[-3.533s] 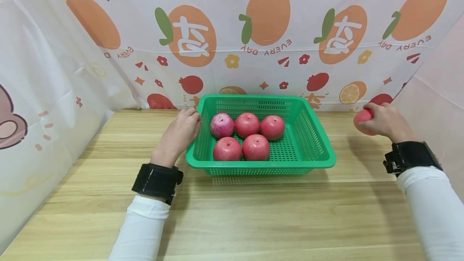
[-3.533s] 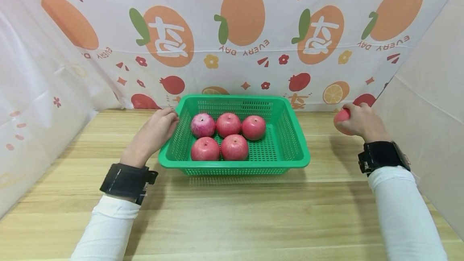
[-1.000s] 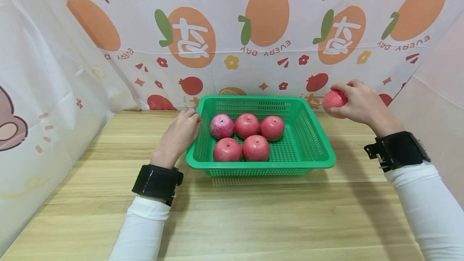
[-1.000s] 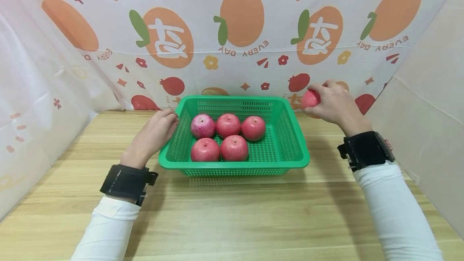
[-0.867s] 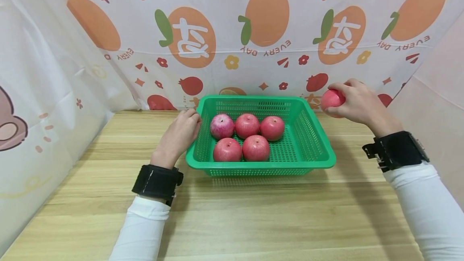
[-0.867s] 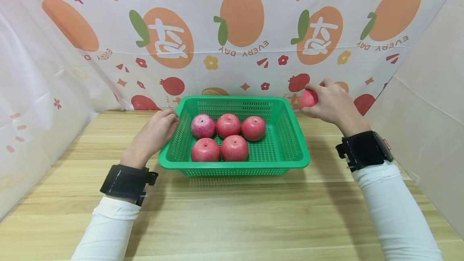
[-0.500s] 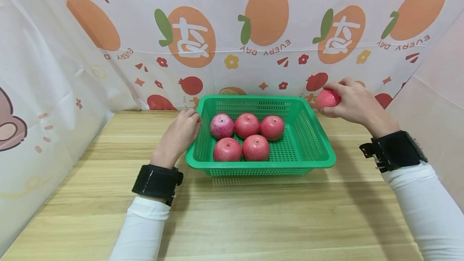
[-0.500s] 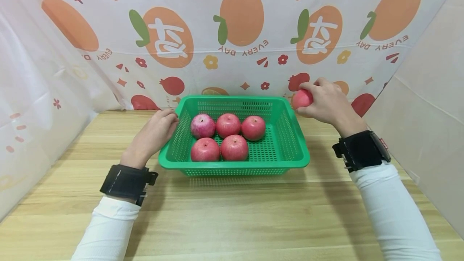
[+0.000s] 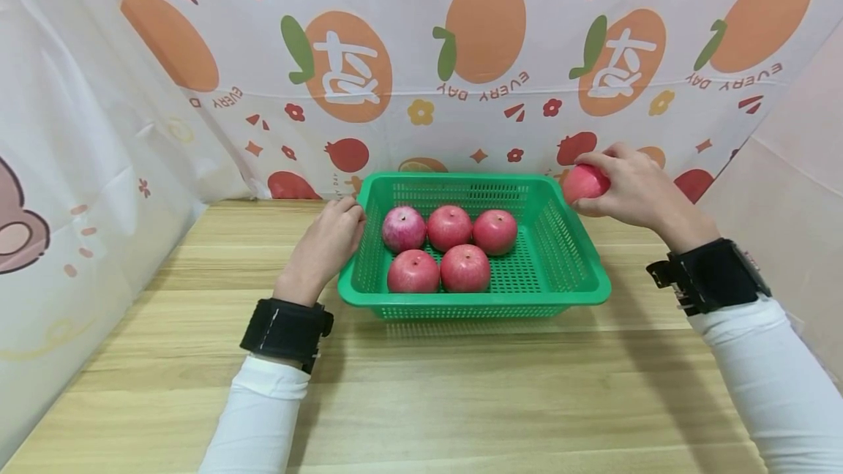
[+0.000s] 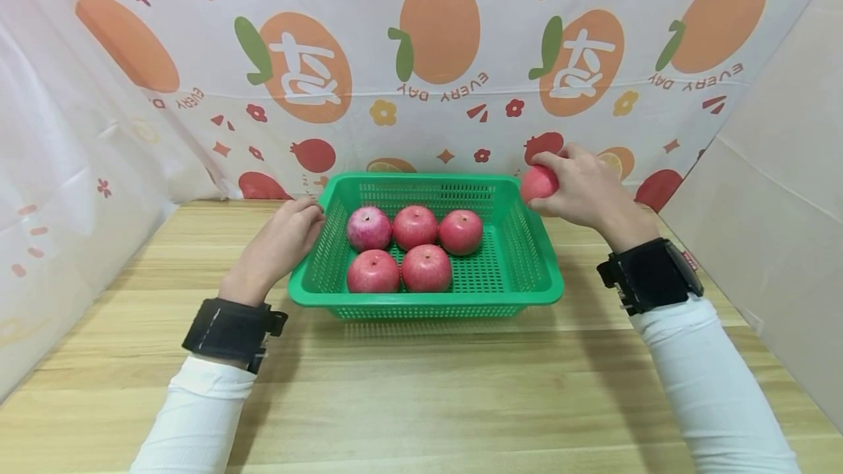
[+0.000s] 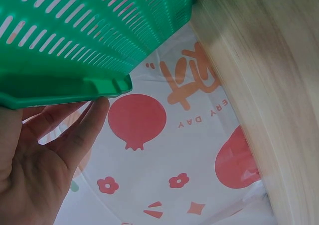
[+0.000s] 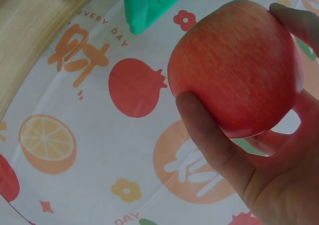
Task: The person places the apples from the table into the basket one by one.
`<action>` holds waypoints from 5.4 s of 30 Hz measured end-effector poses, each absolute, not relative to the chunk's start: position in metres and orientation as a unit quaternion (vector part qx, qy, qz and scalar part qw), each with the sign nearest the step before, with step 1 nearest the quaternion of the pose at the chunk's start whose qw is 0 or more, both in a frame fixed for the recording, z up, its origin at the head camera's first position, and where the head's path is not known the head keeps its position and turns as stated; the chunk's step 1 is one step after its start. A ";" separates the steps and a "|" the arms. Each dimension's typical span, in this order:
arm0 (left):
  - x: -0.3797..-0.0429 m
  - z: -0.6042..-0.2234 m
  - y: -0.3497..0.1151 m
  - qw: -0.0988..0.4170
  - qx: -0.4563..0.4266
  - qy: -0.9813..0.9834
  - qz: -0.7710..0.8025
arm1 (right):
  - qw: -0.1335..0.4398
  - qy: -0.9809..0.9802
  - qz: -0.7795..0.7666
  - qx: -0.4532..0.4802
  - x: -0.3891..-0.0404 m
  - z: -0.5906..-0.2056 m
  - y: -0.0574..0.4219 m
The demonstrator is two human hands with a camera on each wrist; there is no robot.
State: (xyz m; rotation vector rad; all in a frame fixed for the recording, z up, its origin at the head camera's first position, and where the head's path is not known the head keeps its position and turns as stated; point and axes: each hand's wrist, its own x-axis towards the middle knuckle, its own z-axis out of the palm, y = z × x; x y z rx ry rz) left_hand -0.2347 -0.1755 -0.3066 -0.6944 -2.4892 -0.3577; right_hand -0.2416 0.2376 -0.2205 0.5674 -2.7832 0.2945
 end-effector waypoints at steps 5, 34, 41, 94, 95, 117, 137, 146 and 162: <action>-0.235 -0.307 -0.176 0.267 -0.260 -0.918 -0.133 | 0.141 -0.964 0.100 0.203 -0.241 -0.220 0.232; -0.235 -0.306 -0.177 0.275 -0.266 -0.914 -0.134 | 0.120 -0.958 0.083 0.246 -0.240 -0.222 0.210; -0.235 -0.306 -0.177 0.271 -0.263 -0.916 -0.136 | 0.125 -0.954 0.075 0.263 -0.240 -0.224 0.206; -0.235 -0.307 -0.177 0.269 -0.263 -0.917 -0.133 | 0.033 -0.952 0.079 0.295 -0.243 -0.242 0.179; -0.235 -0.307 -0.177 0.268 -0.263 -0.917 -0.133 | 0.031 -0.951 0.078 0.298 -0.243 -0.243 0.179; -0.234 -0.306 -0.177 0.261 -0.262 -0.919 -0.134 | 0.000 -0.946 0.068 0.316 -0.245 -0.248 0.169; -0.235 -0.304 -0.177 0.255 -0.263 -0.920 -0.139 | -0.050 -0.941 0.064 0.328 -0.248 -0.247 0.161; -0.235 -0.305 -0.176 0.257 -0.263 -0.920 -0.137 | -0.090 -0.944 0.057 0.312 -0.249 -0.247 0.160; -0.235 -0.307 -0.177 0.257 -0.261 -0.921 -0.135 | -0.142 -0.940 0.063 0.304 -0.257 -0.254 0.152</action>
